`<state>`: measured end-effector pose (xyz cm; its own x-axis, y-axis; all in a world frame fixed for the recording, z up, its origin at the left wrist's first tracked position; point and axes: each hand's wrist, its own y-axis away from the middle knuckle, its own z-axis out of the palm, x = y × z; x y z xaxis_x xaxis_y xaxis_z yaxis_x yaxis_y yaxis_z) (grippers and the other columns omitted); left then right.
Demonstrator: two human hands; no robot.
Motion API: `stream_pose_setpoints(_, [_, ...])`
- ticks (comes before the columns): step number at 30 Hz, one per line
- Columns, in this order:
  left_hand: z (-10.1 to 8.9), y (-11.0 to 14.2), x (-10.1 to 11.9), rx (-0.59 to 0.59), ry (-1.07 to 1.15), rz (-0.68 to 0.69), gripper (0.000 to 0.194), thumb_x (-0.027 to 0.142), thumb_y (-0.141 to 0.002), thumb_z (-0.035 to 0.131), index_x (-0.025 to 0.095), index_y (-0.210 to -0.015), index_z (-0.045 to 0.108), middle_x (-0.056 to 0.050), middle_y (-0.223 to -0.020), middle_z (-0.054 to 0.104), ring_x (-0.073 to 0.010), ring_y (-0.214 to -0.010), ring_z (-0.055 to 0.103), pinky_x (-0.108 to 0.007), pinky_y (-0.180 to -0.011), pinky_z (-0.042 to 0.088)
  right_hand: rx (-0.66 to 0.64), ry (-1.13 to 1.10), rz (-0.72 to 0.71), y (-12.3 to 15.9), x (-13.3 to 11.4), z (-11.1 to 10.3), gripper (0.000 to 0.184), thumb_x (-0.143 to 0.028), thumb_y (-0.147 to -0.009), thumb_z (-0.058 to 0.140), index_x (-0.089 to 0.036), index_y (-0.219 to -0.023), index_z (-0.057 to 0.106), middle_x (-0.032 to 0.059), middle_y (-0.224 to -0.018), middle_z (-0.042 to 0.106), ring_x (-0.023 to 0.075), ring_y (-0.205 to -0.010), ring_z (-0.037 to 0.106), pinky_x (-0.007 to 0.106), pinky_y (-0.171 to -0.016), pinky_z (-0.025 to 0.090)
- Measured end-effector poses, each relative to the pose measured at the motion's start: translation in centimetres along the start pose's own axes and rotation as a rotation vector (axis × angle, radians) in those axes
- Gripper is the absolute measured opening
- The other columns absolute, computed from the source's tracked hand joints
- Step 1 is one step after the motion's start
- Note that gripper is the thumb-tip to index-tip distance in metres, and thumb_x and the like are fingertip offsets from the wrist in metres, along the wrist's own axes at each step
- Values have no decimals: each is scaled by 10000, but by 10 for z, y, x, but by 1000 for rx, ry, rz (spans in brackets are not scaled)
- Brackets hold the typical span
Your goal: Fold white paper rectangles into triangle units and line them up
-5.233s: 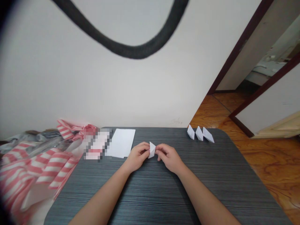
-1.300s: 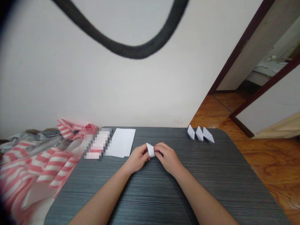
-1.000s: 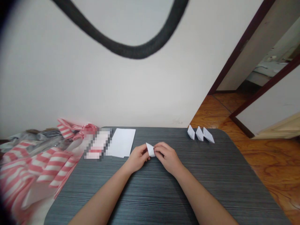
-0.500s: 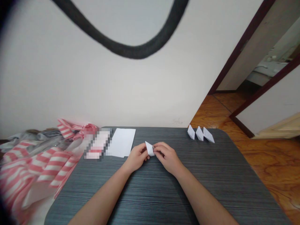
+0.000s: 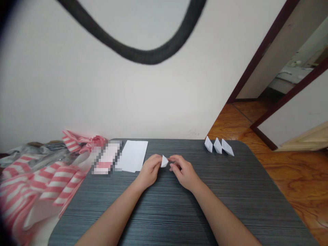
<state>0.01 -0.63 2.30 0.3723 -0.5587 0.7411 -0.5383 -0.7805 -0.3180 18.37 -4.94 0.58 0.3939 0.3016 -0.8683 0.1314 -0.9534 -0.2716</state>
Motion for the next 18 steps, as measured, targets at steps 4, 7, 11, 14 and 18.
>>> stream_pose_setpoints(4, [-1, 2, 1, -40, -172, 71, 299, 145, -887, 322, 196, -980, 602, -75, -924, 555, -177, -874, 471, -312, -785, 392, 8, 125, -92, -2, -4, -4, 326, -219, -872, 466, -222, -1198, 457, 77, -1019, 629, 152, -740, 627, 319, -710, 516])
stream_pose_setpoints(7, [-2, 3, 4, -72, -275, 102, 312, 134, -883, 333, 218, -1031, 594, -72, -925, 550, -177, -863, 460, -310, -767, 397, 4, 248, -196, -5, -10, -8, 299, -214, -871, 473, -227, -1166, 519, 78, -992, 614, 183, -871, 599, 334, -782, 494])
stream_pose_setpoints(11, [-2, 3, 6, -94, -340, 122, 319, 113, -874, 340, 224, -1038, 590, -72, -923, 543, -179, -859, 463, -322, -772, 408, -18, 321, -261, -7, -16, -11, 225, -213, -873, 462, -232, -1070, 570, 75, -955, 612, 187, -867, 588, 325, -761, 494])
stream_pose_setpoints(14, [-2, 3, 7, -22, -292, 110, 314, 124, -871, 352, 209, -1108, 539, -91, -1032, 507, -192, -956, 464, -345, -837, 409, -43, 367, -253, -7, -16, -12, 150, -216, -865, 474, -223, -966, 585, 65, -916, 613, 179, -814, 588, 308, -727, 488])
stream_pose_setpoints(18, [-2, 4, 11, 84, -183, 43, 302, 196, -868, 403, 161, -1163, 457, -119, -1131, 447, -201, -1050, 447, -347, -905, 395, 36, 486, -147, -8, -8, -22, 128, -217, -867, 461, -204, -934, 569, 57, -849, 605, 180, -769, 582, 296, -695, 468])
